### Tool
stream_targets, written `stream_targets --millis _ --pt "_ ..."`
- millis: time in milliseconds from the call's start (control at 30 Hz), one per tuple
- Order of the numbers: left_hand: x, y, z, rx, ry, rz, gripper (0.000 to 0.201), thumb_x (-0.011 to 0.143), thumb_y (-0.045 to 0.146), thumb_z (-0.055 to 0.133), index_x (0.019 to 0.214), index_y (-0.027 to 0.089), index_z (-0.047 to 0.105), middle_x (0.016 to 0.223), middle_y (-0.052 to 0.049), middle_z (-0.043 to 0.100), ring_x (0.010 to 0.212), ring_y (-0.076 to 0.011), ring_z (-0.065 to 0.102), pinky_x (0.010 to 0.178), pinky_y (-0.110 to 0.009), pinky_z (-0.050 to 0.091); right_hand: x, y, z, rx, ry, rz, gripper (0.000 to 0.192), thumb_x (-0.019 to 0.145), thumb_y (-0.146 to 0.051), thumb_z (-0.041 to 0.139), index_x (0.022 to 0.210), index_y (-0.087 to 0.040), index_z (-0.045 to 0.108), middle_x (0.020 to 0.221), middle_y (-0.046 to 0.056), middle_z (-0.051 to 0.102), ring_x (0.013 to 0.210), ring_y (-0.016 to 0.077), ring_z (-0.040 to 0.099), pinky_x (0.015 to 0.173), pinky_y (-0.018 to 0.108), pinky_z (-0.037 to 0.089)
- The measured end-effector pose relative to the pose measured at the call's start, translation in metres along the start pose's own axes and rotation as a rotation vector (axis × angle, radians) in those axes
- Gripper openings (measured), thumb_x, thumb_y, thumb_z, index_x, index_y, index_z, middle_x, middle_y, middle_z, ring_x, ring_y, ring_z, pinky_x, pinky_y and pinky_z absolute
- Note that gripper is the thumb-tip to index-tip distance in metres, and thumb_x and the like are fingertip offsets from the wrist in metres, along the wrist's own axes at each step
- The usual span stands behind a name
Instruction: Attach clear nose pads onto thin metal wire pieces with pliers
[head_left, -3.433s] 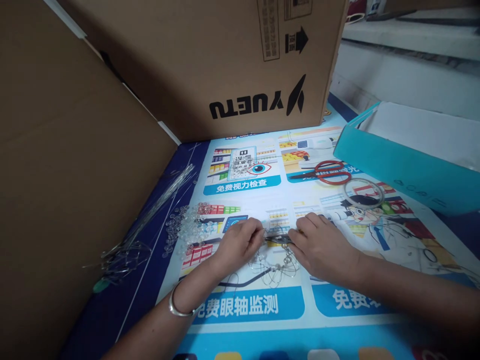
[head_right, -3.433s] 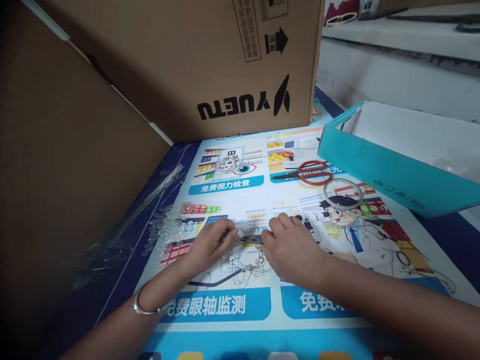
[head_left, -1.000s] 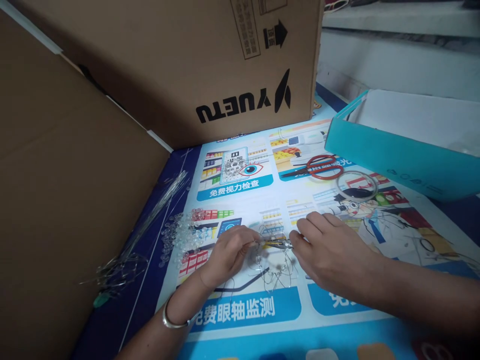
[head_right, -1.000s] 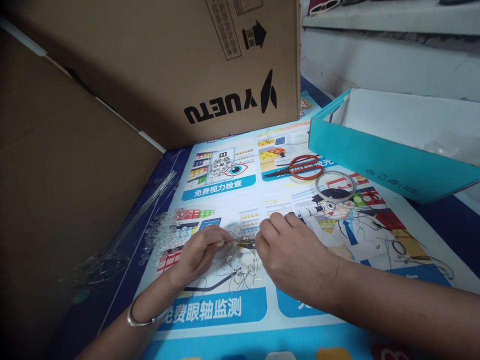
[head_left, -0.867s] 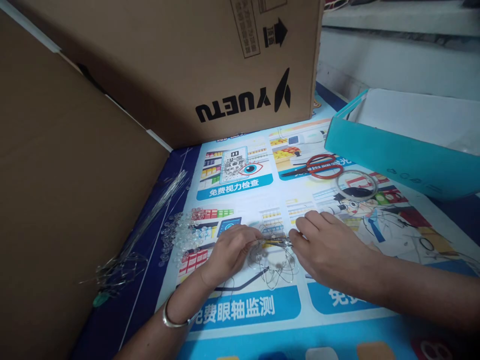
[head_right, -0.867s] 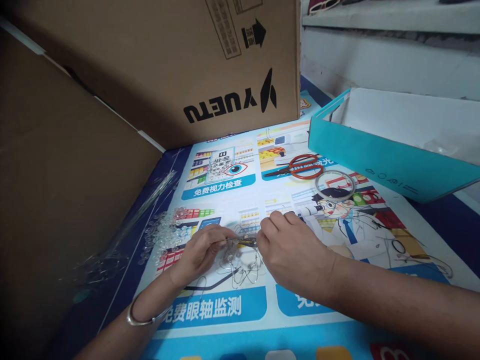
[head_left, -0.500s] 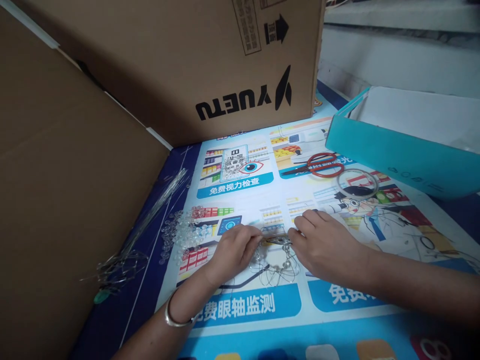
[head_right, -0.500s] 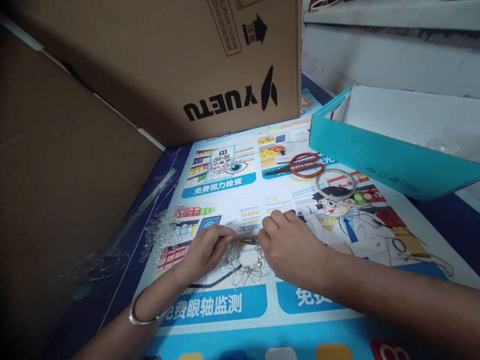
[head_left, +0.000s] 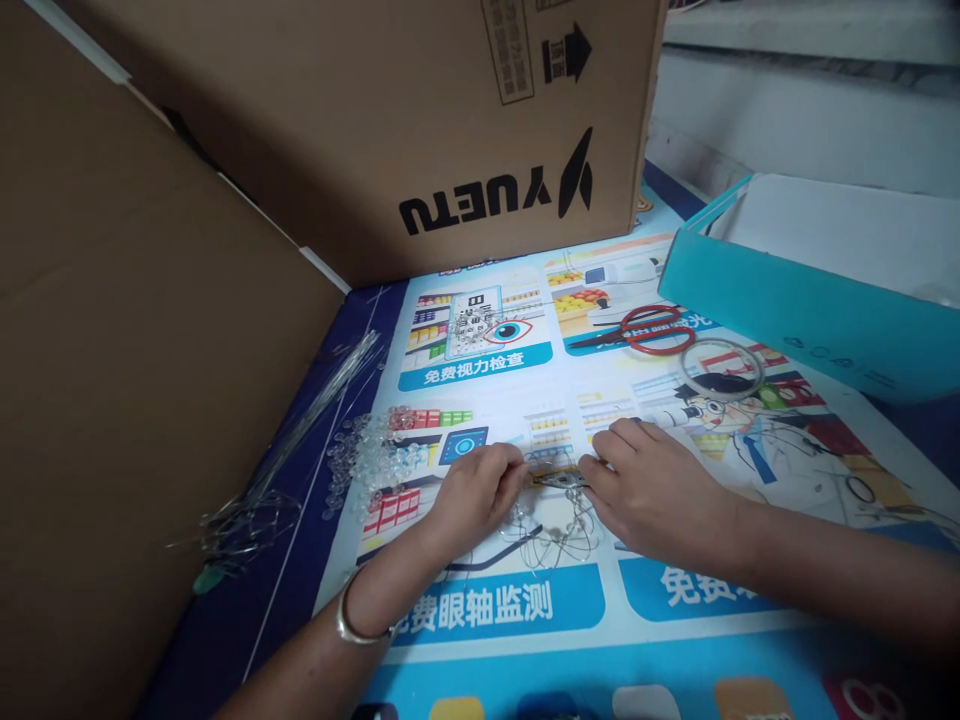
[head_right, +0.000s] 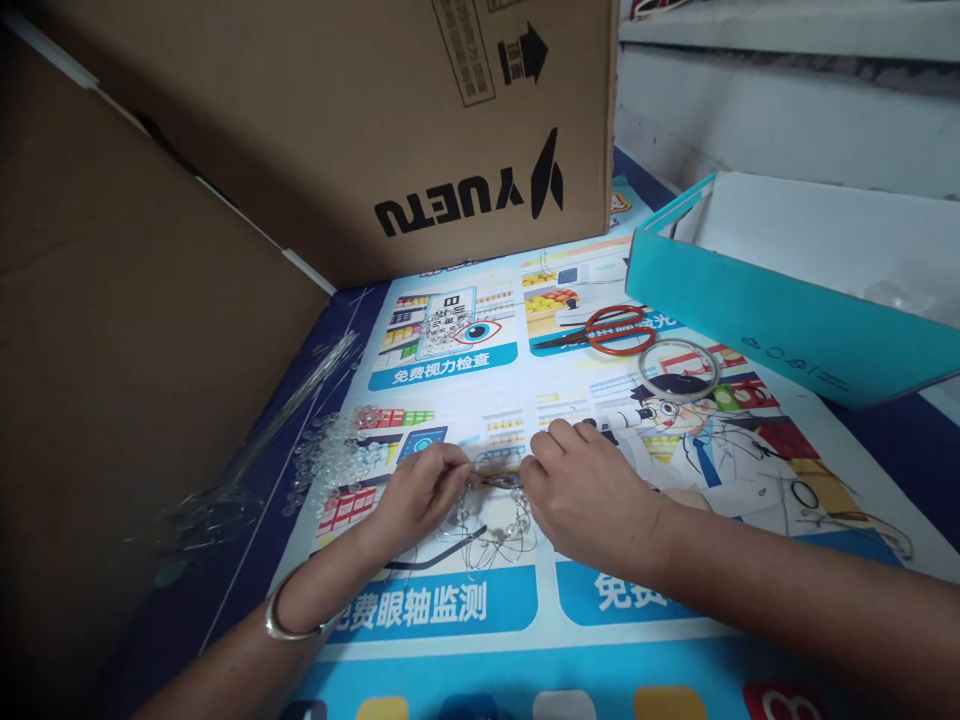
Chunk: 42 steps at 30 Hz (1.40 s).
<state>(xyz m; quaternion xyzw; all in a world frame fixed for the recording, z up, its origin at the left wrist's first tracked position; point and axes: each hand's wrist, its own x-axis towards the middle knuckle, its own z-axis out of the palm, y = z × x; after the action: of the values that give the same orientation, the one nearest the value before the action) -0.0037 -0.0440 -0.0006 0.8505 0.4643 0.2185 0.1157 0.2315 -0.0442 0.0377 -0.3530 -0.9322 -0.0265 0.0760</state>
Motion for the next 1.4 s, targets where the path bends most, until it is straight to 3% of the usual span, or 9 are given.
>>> stream_targets --millis 367,733,1133,1400 --pt "0.002 0.002 -0.001 0.078 0.019 0.056 0.008 0.090 0.025 0.041 0.090 0.018 0.045 0.074 -0.003 0.062 0.063 -0.0153 0.057 0.057 -0.026 0.042 0.000 -0.009 0.001 -0.035 -0.044 0.065 0.025 0.088 -0.030 0.040 0.093 -0.014 0.059 0.088 0.010 0.052 0.085 0.0249 0.041 0.071 0.038 0.028" --pt "0.000 0.001 0.002 0.141 0.010 0.091 0.011 0.090 0.025 0.039 0.091 0.017 0.047 0.072 -0.004 0.060 0.065 -0.0176 0.056 0.059 -0.028 0.042 0.004 -0.007 -0.004 0.100 -0.112 0.120 0.027 0.088 -0.031 0.039 0.088 -0.015 0.061 0.088 0.011 0.053 0.088 0.0243 0.043 0.073 0.036 0.031" --pt "0.000 0.001 0.003 0.150 0.015 0.101 0.011 0.090 0.023 0.038 0.092 0.017 0.047 0.073 -0.004 0.060 0.066 -0.0176 0.056 0.061 -0.028 0.043 0.008 -0.005 -0.008 0.073 -0.130 0.093 0.026 0.088 -0.030 0.041 0.089 -0.017 0.064 0.087 0.010 0.055 0.088 0.0244 0.044 0.070 0.035 0.031" --pt "0.000 -0.001 0.002 0.060 -0.059 0.038 0.011 0.090 0.024 0.037 0.091 0.017 0.045 0.078 -0.005 0.060 0.070 -0.0181 0.055 0.063 -0.029 0.042 0.007 -0.004 -0.005 0.078 -0.134 0.055 0.025 0.088 -0.028 0.040 0.086 -0.016 0.063 0.084 0.009 0.056 0.085 0.0230 0.045 0.067 0.033 0.030"
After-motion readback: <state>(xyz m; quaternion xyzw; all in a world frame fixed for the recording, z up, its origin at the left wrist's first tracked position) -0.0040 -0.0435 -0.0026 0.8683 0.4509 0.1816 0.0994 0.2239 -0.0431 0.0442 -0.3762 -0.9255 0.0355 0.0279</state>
